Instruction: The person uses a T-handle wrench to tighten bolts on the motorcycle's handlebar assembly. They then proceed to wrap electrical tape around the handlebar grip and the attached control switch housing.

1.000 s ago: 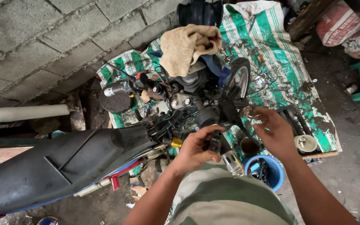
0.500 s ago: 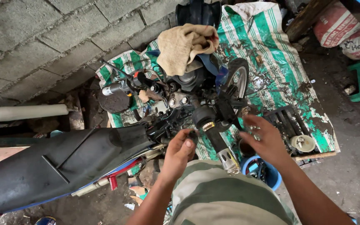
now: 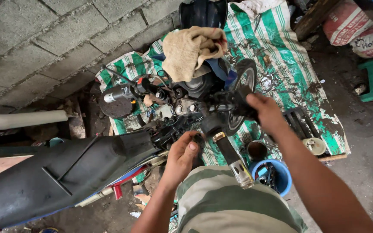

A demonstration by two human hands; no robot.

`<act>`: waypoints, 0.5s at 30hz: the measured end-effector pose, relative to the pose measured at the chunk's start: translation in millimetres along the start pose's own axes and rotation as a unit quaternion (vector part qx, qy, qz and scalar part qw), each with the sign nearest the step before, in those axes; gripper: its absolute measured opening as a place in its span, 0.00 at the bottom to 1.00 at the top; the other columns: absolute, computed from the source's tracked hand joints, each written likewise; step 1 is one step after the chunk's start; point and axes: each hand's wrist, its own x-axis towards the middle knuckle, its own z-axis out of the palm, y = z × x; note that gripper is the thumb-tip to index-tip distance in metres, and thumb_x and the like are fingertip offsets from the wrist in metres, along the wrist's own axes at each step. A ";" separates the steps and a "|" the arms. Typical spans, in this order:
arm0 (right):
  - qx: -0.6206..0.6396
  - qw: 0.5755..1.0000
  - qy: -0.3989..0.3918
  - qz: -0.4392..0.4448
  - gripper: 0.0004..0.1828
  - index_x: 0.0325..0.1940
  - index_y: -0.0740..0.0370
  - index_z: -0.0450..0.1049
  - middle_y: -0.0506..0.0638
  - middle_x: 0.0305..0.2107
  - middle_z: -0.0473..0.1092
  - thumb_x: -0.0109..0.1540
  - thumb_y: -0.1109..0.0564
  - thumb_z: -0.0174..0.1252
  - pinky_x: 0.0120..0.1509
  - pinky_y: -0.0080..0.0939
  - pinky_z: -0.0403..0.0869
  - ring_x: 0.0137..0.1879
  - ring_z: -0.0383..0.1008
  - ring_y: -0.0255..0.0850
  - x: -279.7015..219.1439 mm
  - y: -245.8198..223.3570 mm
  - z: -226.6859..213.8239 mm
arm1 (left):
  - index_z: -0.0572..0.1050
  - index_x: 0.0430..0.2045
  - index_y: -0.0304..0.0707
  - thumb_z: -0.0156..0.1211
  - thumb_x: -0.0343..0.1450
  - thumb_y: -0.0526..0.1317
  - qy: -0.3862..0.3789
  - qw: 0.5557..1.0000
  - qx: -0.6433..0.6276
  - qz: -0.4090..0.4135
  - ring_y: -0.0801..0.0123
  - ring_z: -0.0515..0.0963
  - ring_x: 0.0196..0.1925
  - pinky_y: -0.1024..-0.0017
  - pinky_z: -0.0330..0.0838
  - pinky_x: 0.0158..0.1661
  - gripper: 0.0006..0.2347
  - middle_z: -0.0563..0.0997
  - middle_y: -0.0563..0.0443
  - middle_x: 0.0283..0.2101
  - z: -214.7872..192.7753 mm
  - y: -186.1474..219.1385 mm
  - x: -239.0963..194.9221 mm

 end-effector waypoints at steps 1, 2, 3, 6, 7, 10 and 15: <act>0.000 1.000 0.002 0.000 0.26 0.62 0.64 0.84 0.62 0.45 0.81 0.71 0.40 0.69 0.61 0.58 0.79 0.52 0.82 0.52 27.6 22.3 -4.5 | 0.79 0.57 0.26 0.53 0.82 0.49 -0.002 1.000 -0.001 0.000 0.73 0.70 0.26 0.75 0.64 0.27 0.21 0.75 0.50 0.22 -1.8 7.0 4.3; 0.069 0.997 0.000 0.017 0.24 0.58 0.65 0.84 0.62 0.39 0.79 0.70 0.42 0.71 0.50 0.60 0.81 0.45 0.83 0.55 55.3 44.3 -9.4 | 0.81 0.54 0.29 0.51 0.83 0.48 0.001 0.999 0.053 -0.008 0.69 0.73 0.28 0.69 0.69 0.30 0.19 0.78 0.46 0.23 -3.5 14.1 9.2; 0.139 0.990 -0.002 0.033 0.22 0.53 0.67 0.84 0.62 0.34 0.78 0.70 0.43 0.72 0.39 0.63 0.84 0.38 0.84 0.59 83.2 66.3 -14.7 | 0.83 0.51 0.31 0.49 0.83 0.48 0.003 0.994 0.107 -0.015 0.65 0.76 0.30 0.63 0.75 0.33 0.19 0.81 0.41 0.24 -5.4 21.1 14.4; 0.147 0.987 -0.017 0.057 0.23 0.48 0.64 0.84 0.60 0.29 0.76 0.68 0.40 0.73 0.28 0.59 0.82 0.31 0.83 0.57 85.1 60.0 -24.3 | 0.81 0.34 0.36 0.46 0.84 0.41 0.004 0.984 0.173 -0.038 0.64 0.72 0.27 0.66 0.68 0.31 0.16 0.77 0.46 0.20 -5.4 17.7 40.8; 0.149 0.987 -0.014 0.059 0.23 0.48 0.64 0.84 0.60 0.29 0.76 0.68 0.40 0.73 0.28 0.59 0.82 0.31 0.83 0.57 89.8 58.7 -24.9 | 0.81 0.34 0.36 0.46 0.84 0.41 0.001 0.984 0.173 -0.040 0.64 0.72 0.27 0.66 0.68 0.31 0.16 0.77 0.46 0.20 -1.7 32.8 55.0; 0.148 0.986 -0.019 0.074 0.23 0.45 0.64 0.83 0.56 0.29 0.76 0.67 0.40 0.73 0.32 0.59 0.83 0.32 0.84 0.54 91.3 50.6 -25.5 | 0.81 0.34 0.34 0.49 0.84 0.46 -0.042 0.960 0.267 -0.079 0.31 0.81 0.33 0.46 0.74 0.38 0.17 0.83 0.28 0.28 13.1 73.8 96.9; 0.120 0.986 -0.016 0.115 0.24 0.44 0.63 0.82 0.55 0.27 0.73 0.66 0.38 0.74 0.26 0.57 0.79 0.32 0.82 0.55 73.5 10.9 -17.8 | 0.84 0.28 0.36 0.31 0.81 0.65 -0.211 0.885 0.377 -0.174 0.27 0.86 0.45 0.40 0.76 0.47 0.35 0.88 0.31 0.33 49.1 104.4 165.9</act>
